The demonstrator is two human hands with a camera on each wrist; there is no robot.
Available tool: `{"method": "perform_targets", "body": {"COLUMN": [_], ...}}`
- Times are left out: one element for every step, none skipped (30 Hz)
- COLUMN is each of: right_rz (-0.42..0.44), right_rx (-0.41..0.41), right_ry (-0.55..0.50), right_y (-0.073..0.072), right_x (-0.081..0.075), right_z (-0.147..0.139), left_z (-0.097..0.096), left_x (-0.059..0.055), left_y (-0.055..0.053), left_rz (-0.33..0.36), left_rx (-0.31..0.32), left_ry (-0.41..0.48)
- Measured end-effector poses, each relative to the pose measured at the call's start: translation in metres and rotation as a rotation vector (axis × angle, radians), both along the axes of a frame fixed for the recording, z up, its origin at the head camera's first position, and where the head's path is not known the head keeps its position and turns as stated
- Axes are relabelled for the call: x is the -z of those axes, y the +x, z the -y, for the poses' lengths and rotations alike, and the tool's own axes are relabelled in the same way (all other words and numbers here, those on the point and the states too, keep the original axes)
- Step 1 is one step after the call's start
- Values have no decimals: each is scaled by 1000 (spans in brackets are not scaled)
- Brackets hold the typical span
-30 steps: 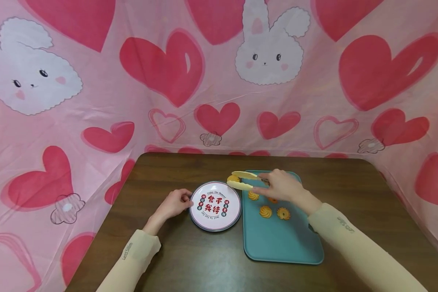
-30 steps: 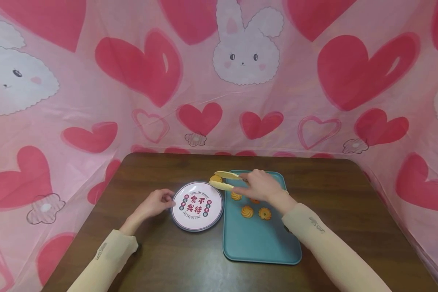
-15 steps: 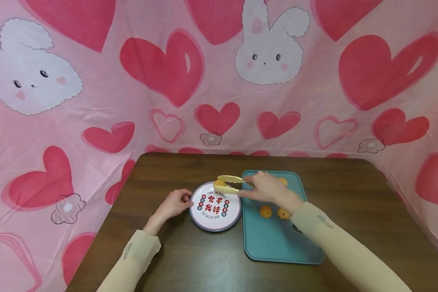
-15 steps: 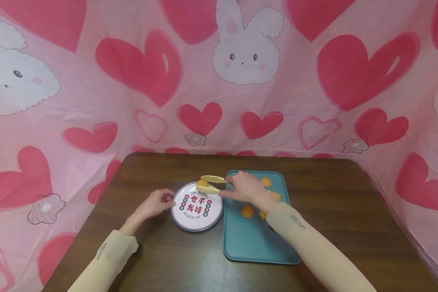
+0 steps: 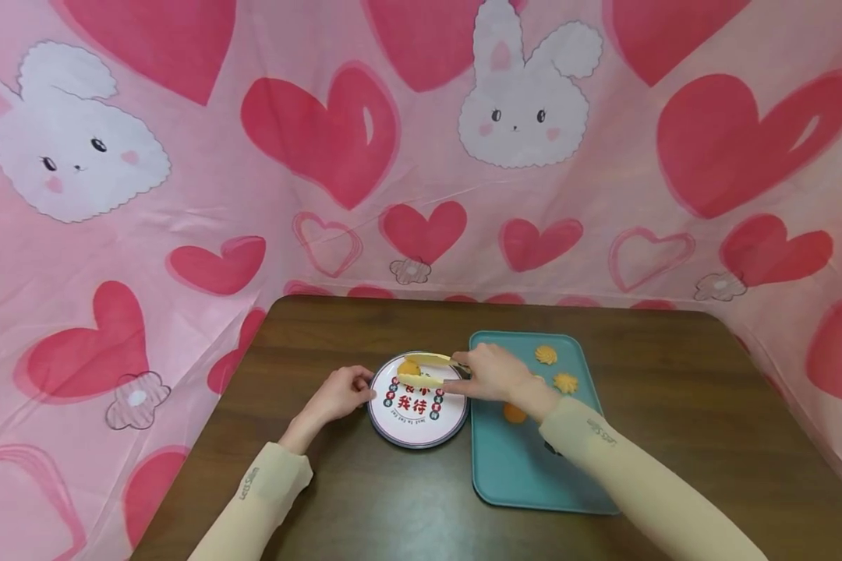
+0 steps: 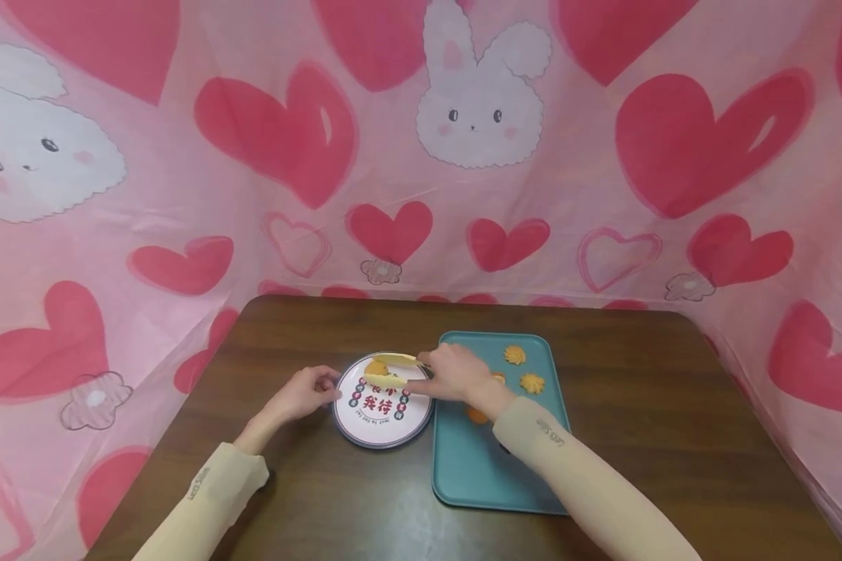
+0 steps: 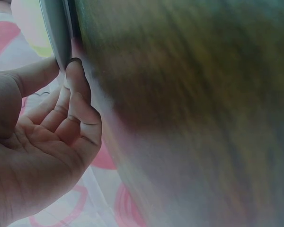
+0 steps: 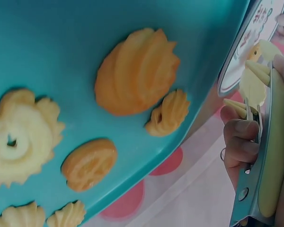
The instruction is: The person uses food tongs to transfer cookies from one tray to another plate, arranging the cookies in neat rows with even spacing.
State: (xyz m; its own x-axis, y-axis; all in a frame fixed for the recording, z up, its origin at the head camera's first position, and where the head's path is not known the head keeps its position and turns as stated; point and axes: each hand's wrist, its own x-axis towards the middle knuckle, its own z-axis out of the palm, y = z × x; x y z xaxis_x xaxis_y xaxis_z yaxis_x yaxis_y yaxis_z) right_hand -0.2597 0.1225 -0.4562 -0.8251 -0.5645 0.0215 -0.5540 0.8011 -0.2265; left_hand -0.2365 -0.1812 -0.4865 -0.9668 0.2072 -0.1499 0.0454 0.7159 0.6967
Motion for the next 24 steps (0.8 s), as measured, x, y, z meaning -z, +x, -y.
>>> {"method": "perform_targets", "body": {"right_rz": [0, -2, -4, -5, -6, -5, -7, -11, -12, -14, -17, -20, -24, -27, -29, -32, -35, -37, -38, -37, -34, -30, -25, -19], "right_rx": [1, 2, 4, 5, 8, 11, 16, 18, 21, 21, 22, 22, 21, 20, 20, 20, 19, 19, 19, 20, 22, 24, 28, 32], "right_ry": [-1, 0, 3, 3, 5, 7, 9, 13, 14, 11, 9, 6, 5, 5, 3, 2, 2, 4, 5, 6, 8, 12, 16, 19], "right_y": [0, 1, 1, 1, 1, 1, 1, 1, 1, 2, 2, 2, 2, 1, 1, 1, 1, 1, 1, 1, 1, 1, 1, 1], "right_x": [1, 3, 4, 5, 5, 6, 6, 7, 7, 8, 8, 9, 9, 9, 9, 10, 10, 10, 10, 10, 10, 10, 10, 10], "right_z": [1, 2, 3, 4, 5, 6, 7, 8, 8, 8, 9, 9, 9, 9, 9, 9, 9, 9, 9, 9, 10, 10, 10, 10], "left_z": [0, 0, 0, 0, 0, 0, 0, 0, 0, 0, 0, 0, 0, 0, 0, 0, 0, 0, 0, 0, 0, 0, 0, 0], "left_x": [1, 1, 2, 2, 3, 3, 3, 3, 3, 3, 3, 3, 3, 3, 3, 4, 4, 4, 4, 4, 4, 3, 3, 3], "left_y": [0, 0, 0, -1, -1, -1, -1, -2, -2, -2, -2, -2, -3, -3, -3, -3, -3, -3, -3, -3, -3, -3, -3, -3], "left_rz": [1, 2, 1, 2, 2, 2, 5, 6, 7, 7, 5, 3, 1, -1, -3, -5, -8, -9, -9, -7, -5, -4, -5, -3], "left_rx": [2, 1, 2, 2, 1, 1, 0, 1, 2, 3, 3, 5, 6, 7, 8, 9, 10, 11, 11, 11, 10, 10, 12, 10], "left_ry": [-1, -1, -1, -1, -2, -3, -2, -1, -1, 0, 0, 0, 1, 3, 2, 2, 2, 3, 2, 3, 1, 2, 0, 0]}}
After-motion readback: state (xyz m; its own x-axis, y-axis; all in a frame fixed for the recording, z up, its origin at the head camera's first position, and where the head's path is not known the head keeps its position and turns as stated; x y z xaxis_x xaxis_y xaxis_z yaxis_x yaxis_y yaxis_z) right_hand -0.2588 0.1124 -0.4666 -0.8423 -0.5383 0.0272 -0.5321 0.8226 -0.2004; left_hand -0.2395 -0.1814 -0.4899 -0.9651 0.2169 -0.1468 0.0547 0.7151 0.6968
